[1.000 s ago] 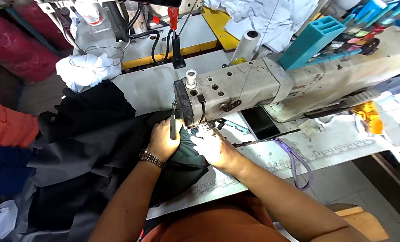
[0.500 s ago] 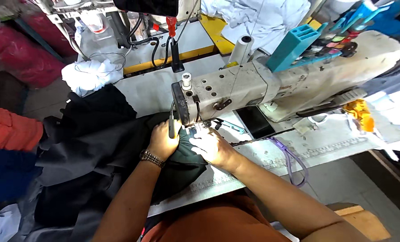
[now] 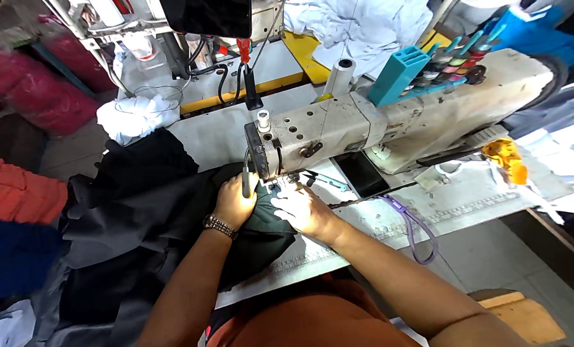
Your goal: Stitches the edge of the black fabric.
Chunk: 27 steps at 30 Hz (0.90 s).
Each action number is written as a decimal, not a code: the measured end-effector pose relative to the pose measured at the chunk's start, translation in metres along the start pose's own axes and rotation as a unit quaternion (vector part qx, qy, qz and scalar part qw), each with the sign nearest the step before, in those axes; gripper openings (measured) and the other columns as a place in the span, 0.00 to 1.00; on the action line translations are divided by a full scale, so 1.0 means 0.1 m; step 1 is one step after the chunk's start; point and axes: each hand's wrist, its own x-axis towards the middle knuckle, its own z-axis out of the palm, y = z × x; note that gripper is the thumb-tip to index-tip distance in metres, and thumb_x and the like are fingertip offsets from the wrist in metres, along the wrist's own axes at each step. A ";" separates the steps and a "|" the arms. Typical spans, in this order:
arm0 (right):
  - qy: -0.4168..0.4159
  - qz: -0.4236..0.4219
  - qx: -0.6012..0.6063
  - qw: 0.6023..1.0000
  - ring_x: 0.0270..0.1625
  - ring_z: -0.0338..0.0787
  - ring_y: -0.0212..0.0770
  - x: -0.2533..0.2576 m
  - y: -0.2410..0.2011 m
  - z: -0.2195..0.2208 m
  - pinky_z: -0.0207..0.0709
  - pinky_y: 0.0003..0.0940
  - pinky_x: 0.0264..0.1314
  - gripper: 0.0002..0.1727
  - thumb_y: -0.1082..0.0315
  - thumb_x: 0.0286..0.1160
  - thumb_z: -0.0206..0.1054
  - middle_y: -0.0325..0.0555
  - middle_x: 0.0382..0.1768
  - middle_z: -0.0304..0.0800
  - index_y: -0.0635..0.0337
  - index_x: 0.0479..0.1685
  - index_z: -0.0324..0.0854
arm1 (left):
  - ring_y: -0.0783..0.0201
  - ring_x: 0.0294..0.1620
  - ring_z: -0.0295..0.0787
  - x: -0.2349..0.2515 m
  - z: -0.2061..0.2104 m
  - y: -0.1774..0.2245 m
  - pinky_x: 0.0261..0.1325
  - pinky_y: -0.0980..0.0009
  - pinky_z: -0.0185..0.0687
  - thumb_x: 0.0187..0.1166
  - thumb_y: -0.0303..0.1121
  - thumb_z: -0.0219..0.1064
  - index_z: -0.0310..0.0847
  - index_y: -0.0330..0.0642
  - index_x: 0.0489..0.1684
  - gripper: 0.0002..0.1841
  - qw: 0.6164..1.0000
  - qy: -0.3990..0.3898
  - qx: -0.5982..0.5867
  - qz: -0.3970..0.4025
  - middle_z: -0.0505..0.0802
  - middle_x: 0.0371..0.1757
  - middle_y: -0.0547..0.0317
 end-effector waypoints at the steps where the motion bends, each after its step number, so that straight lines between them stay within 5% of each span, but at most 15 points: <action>1: 0.000 0.003 0.004 1.000 0.63 0.91 0.49 -0.01 0.00 0.00 0.79 0.48 0.73 0.16 0.57 0.82 0.64 0.48 0.53 0.95 0.51 0.54 0.94 | 0.47 0.59 0.91 -0.04 -0.04 0.04 0.66 0.48 0.83 0.80 0.34 0.65 0.89 0.42 0.60 0.15 1.000 0.011 0.002 0.001 0.94 0.56 0.45; 3: 0.005 0.001 0.013 1.000 0.64 0.91 0.48 -0.02 0.00 -0.02 0.79 0.48 0.74 0.15 0.57 0.82 0.64 0.47 0.53 0.96 0.52 0.52 0.94 | 0.45 0.53 0.92 -0.20 -0.14 0.17 0.63 0.46 0.82 0.79 0.31 0.64 0.91 0.42 0.59 0.15 0.997 0.056 0.028 0.047 0.94 0.51 0.43; 5: 0.005 -0.002 0.016 1.000 0.65 0.91 0.48 -0.02 0.01 -0.02 0.79 0.47 0.74 0.15 0.58 0.82 0.64 0.47 0.53 0.96 0.52 0.51 0.95 | 0.52 0.54 0.91 -0.40 -0.19 0.31 0.68 0.46 0.78 0.83 0.35 0.59 0.92 0.48 0.55 0.14 0.994 0.046 0.036 0.090 0.94 0.49 0.53; 10: 0.016 -0.004 0.014 1.000 0.66 0.91 0.48 -0.02 0.03 0.01 0.78 0.49 0.75 0.16 0.56 0.83 0.63 0.46 0.55 0.96 0.52 0.54 0.95 | 0.58 0.72 0.86 -0.58 -0.01 0.16 0.80 0.42 0.70 0.87 0.40 0.54 0.90 0.49 0.62 0.19 0.990 0.008 -0.033 0.134 0.92 0.67 0.59; 18: 0.020 0.013 0.018 1.000 0.66 0.90 0.47 -0.01 0.02 0.01 0.78 0.47 0.76 0.16 0.56 0.83 0.63 0.46 0.57 0.96 0.49 0.54 0.95 | 0.59 0.70 0.88 -0.49 0.00 0.09 0.80 0.47 0.72 0.84 0.36 0.55 0.91 0.47 0.59 0.18 0.991 0.018 -0.037 0.129 0.92 0.66 0.58; 22: 0.016 0.009 0.026 0.999 0.68 0.89 0.47 0.01 0.03 -0.01 0.76 0.48 0.78 0.17 0.56 0.84 0.61 0.45 0.56 0.96 0.49 0.55 0.95 | 0.56 0.76 0.82 -0.57 -0.13 0.19 0.85 0.38 0.61 0.90 0.52 0.52 0.90 0.46 0.51 0.24 0.987 -0.024 -0.070 0.140 0.92 0.65 0.57; 24: 0.004 0.019 0.038 0.999 0.69 0.88 0.47 -0.01 0.03 -0.03 0.74 0.48 0.80 0.17 0.57 0.85 0.60 0.46 0.58 0.95 0.49 0.56 0.94 | 0.53 0.70 0.87 -0.65 -0.24 0.35 0.85 0.35 0.59 0.86 0.60 0.55 0.89 0.43 0.41 0.28 0.985 -0.032 -0.059 0.158 0.94 0.56 0.53; 27: -0.002 0.022 0.056 0.998 0.70 0.87 0.45 -0.01 0.05 -0.05 0.72 0.48 0.81 0.17 0.64 0.80 0.59 0.46 0.59 0.94 0.48 0.55 0.94 | 0.55 0.42 0.91 -0.79 -0.39 0.62 0.72 0.43 0.75 0.81 0.51 0.65 0.84 0.45 0.29 0.19 0.983 -0.025 0.023 0.178 0.89 0.32 0.58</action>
